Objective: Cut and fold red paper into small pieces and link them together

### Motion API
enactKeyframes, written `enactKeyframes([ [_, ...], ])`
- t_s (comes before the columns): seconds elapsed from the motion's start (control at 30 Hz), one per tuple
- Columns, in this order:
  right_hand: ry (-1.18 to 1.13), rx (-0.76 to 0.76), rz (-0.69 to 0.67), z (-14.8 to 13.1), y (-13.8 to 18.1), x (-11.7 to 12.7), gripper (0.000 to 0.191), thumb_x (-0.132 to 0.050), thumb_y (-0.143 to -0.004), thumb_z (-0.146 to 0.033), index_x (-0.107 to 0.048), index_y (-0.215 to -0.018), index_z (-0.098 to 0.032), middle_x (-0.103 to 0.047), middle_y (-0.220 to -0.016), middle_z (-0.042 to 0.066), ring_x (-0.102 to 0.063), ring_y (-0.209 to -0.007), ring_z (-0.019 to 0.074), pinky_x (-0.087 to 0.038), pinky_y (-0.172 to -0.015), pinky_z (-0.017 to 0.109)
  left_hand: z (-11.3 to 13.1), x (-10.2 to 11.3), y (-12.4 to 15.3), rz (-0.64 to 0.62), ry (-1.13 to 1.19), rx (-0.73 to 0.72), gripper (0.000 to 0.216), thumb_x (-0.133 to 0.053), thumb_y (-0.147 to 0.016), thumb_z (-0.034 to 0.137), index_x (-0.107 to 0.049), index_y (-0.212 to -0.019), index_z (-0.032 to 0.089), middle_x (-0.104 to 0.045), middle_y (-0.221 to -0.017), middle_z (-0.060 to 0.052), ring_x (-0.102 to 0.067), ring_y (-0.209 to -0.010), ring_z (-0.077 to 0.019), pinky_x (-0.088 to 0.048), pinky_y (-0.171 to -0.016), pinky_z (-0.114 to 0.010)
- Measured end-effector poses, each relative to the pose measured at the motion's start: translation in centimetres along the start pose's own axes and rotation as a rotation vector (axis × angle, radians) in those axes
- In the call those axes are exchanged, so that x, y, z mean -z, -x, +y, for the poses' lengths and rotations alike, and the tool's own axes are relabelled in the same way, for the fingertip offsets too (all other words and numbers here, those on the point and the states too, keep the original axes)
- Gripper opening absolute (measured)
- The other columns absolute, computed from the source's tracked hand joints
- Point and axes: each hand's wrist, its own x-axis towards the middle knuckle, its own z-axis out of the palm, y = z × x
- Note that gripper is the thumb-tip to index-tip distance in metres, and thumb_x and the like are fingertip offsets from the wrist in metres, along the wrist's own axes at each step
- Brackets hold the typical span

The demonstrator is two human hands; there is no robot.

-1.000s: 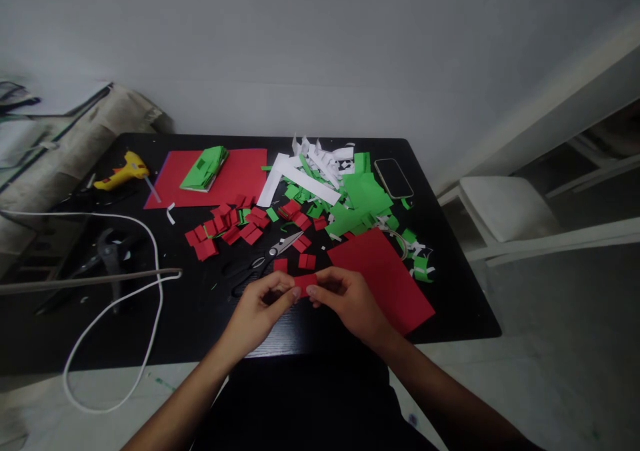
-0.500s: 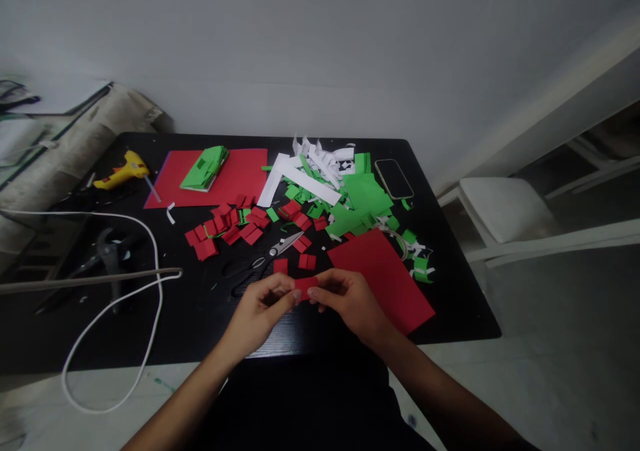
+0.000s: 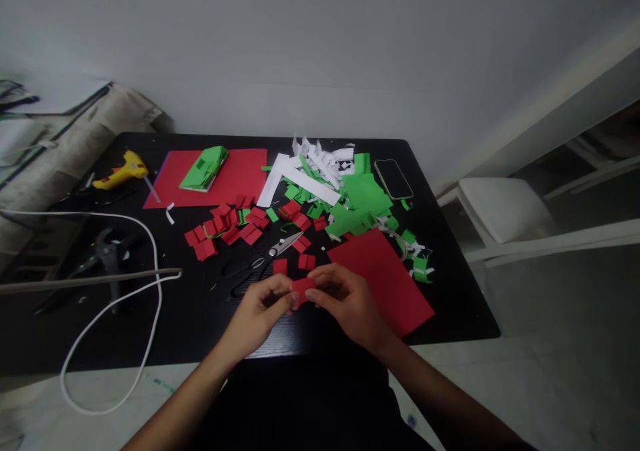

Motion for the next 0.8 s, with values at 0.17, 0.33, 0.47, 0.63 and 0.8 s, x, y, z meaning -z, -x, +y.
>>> enactKeyframes([
  [0.17, 0.009, 0.023, 0.047, 0.01, 0.09, -0.02, 0.027, -0.079, -0.084, -0.030, -0.073, -0.110, -0.026, -0.076, -0.088, 0.001, -0.073, -0.082, 0.0186, -0.059, -0.074, 0.031, -0.15, 0.01, 0.03, 0.003, 0.012, 0.012, 0.029, -0.066, -0.092, 0.041, -0.066, -0.076, 0.017, -0.065, -0.069, 0.000, -0.060, -0.066, -0.0140, -0.048, -0.067, -0.026],
  [0.33, 0.057, 0.045, -0.013, -0.33, 0.23, 0.01, 0.011, -0.074, -0.088, -0.031, -0.079, -0.095, -0.025, -0.079, -0.096, 0.004, -0.074, -0.089, 0.0211, -0.059, -0.084, 0.035, -0.13, 0.08, 0.05, -0.003, 0.026, 0.013, 0.029, -0.067, -0.092, 0.041, -0.067, -0.076, 0.017, -0.064, -0.068, 0.000, -0.059, -0.066, -0.0138, -0.048, -0.066, -0.026],
  [0.47, 0.037, 0.019, -0.007, -0.43, 0.20, 0.14, 0.015, -0.078, -0.085, -0.030, -0.081, -0.099, -0.025, -0.081, -0.099, 0.004, -0.075, -0.093, 0.0225, -0.059, -0.086, 0.036, -0.18, 0.09, 0.08, -0.001, 0.038, 0.009, 0.029, -0.068, -0.091, 0.041, -0.066, -0.077, 0.016, -0.065, -0.068, 0.000, -0.058, -0.066, -0.0131, -0.047, -0.066, -0.025],
  [0.63, 0.019, 0.005, 0.009, -0.47, 0.10, 0.15, 0.015, -0.079, -0.082, -0.028, -0.082, -0.096, -0.024, -0.082, -0.095, 0.004, -0.076, -0.090, 0.0213, -0.060, -0.086, 0.034, -0.15, 0.07, 0.16, 0.007, 0.036, 0.008, 0.029, -0.069, -0.091, 0.042, -0.067, -0.077, 0.016, -0.065, -0.068, 0.000, -0.058, -0.066, -0.0129, -0.046, -0.066, -0.025],
  [0.8, -0.027, -0.008, 0.024, -0.30, -0.10, 0.22, 0.016, -0.084, -0.077, -0.026, -0.082, -0.092, -0.023, -0.082, -0.091, 0.003, -0.077, -0.086, 0.0198, -0.061, -0.081, 0.031, 0.06, 0.14, 0.20, -0.010, 0.057, 0.020, 0.028, -0.069, -0.091, 0.040, -0.067, -0.076, 0.016, -0.065, -0.068, 0.000, -0.058, -0.066, -0.0129, -0.047, -0.067, -0.025],
])
